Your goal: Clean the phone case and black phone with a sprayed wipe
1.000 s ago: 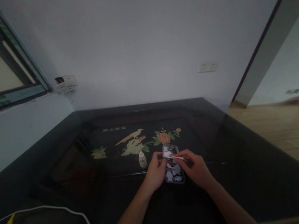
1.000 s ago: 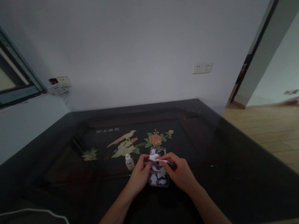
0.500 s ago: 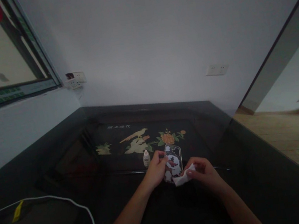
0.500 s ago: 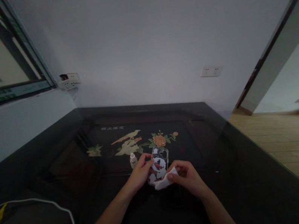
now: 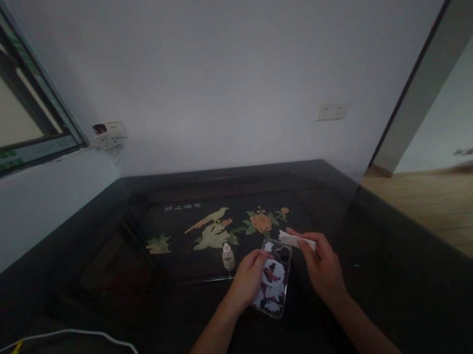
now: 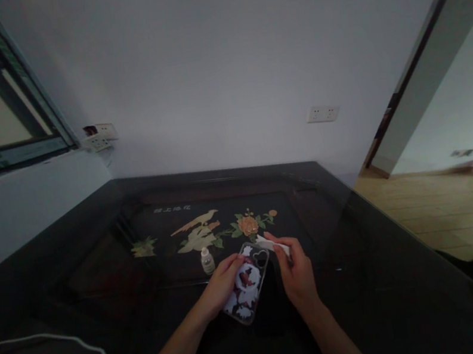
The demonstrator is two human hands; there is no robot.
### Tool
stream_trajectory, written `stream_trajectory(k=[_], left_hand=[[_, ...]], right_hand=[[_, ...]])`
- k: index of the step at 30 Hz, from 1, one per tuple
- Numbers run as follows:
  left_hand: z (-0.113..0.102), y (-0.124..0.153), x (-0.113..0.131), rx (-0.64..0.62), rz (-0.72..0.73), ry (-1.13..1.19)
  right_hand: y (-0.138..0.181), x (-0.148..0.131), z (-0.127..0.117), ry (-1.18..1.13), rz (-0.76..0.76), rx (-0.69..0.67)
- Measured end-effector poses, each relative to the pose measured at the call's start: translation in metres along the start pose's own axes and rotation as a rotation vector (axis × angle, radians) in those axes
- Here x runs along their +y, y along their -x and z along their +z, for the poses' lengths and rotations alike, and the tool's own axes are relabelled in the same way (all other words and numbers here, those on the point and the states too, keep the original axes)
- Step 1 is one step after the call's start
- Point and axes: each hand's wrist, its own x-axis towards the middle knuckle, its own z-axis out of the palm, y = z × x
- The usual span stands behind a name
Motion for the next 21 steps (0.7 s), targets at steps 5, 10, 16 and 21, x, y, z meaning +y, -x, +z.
stream_trajectory(k=[5, 10, 16, 21], left_hand=[[-0.002, -0.010, -0.014, 0.061, 0.067, 0.114], [-0.002, -0.016, -0.018, 0.033, 0.044, 0.248], [-0.004, -0.016, -0.016, 0.065, 0.102, 0.169], [-0.002, -0.014, -0.013, 0.077, 0.059, 0.235]], right_hand=[[0.003, -0.001, 0.008, 0.145, -0.256, -0.360], [0.009, -0.011, 0.011, 0.092, -0.296, -0.552], [0.019, -0.029, 0.002, 0.081, -0.046, -0.587], [0.019, -0.027, -0.001, -0.065, 0.129, -0.659]])
